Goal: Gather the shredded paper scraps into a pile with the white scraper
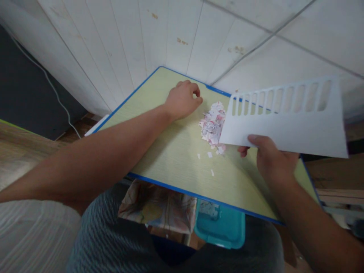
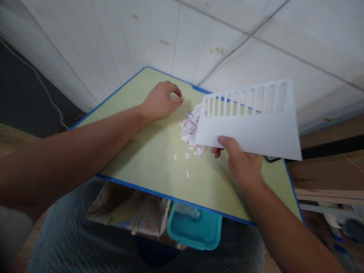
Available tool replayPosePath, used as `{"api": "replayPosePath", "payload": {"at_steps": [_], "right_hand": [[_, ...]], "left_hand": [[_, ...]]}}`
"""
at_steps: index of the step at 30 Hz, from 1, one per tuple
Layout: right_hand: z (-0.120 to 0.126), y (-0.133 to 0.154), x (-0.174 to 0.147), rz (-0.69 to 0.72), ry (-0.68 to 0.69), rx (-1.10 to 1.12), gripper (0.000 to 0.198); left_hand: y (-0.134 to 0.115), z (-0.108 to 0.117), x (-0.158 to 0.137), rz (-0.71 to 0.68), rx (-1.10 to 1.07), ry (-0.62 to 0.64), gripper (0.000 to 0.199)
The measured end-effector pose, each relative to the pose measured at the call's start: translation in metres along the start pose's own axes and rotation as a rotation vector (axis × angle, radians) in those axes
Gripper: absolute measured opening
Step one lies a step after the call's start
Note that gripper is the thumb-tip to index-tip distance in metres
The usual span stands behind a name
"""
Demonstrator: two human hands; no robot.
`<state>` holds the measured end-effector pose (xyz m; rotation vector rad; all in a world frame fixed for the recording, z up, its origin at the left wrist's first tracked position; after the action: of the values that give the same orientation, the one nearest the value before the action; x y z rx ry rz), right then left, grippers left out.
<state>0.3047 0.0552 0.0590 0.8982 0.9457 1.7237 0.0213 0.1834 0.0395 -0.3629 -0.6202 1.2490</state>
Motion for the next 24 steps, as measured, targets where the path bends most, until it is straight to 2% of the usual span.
{"api": "replayPosePath", "payload": {"at_steps": [1, 4, 8, 13, 20, 24], "right_hand": [[-0.002, 0.003, -0.001, -0.030, -0.036, -0.003, 0.028], [-0.012, 0.010, -0.001, -0.063, -0.004, 0.000, 0.028], [-0.022, 0.016, 0.000, -0.036, 0.142, 0.022, 0.032], [-0.036, 0.016, -0.003, -0.078, 0.281, -0.015, 0.038], [-0.026, 0.018, 0.001, -0.112, 0.294, -0.121, 0.039], [-0.026, 0.020, 0.001, -0.139, 0.411, -0.090, 0.030]], "left_hand": [[0.001, 0.000, -0.001, 0.000, 0.001, 0.001, 0.016], [0.003, 0.001, -0.002, -0.005, 0.008, 0.003, 0.016], [0.004, 0.000, -0.003, -0.010, 0.015, 0.006, 0.013], [0.005, 0.000, -0.002, -0.008, 0.011, -0.009, 0.014], [0.005, -0.001, -0.001, -0.017, 0.000, 0.020, 0.010], [0.008, -0.001, 0.002, -0.021, -0.022, 0.023, 0.009]]}}
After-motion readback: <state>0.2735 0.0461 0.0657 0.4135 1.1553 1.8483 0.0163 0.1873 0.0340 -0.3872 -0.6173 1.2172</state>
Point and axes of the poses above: each hand's wrist, its own x-axis towards the middle knuckle, its own z-axis out of the back of the hand, y = z × x, the point moved 8 cm from there along x, towards the middle knuckle, and after that the axes turned 12 degrees about y, right-handed, at the moved point
